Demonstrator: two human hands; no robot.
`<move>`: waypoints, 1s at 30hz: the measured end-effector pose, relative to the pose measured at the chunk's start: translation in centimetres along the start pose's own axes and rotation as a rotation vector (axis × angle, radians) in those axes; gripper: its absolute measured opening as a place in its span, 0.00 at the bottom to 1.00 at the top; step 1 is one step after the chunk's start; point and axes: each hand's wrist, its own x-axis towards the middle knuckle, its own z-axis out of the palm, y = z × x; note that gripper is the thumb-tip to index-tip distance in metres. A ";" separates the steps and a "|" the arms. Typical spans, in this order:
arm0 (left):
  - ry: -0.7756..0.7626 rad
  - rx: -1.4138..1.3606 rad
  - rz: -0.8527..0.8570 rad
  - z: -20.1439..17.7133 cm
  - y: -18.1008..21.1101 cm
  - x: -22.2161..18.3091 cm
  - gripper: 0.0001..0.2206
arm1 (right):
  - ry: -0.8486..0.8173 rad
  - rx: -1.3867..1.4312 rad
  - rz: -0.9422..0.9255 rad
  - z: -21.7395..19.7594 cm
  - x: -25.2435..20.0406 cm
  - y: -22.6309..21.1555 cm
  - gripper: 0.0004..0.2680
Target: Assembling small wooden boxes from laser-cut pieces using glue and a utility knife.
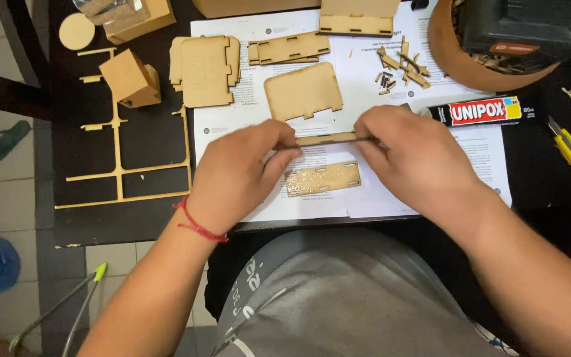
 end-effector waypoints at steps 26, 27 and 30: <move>0.071 -0.096 0.081 2.3 0.7 -4.3 0.11 | 0.050 0.266 -0.271 3.1 -4.1 1.9 0.04; 0.085 -0.080 0.088 2.3 0.7 -4.3 0.12 | 0.055 0.250 -0.278 3.2 -4.1 1.9 0.05; 0.088 -0.057 0.091 2.2 0.9 -4.2 0.10 | 0.118 0.274 -0.344 3.4 -3.9 1.7 0.05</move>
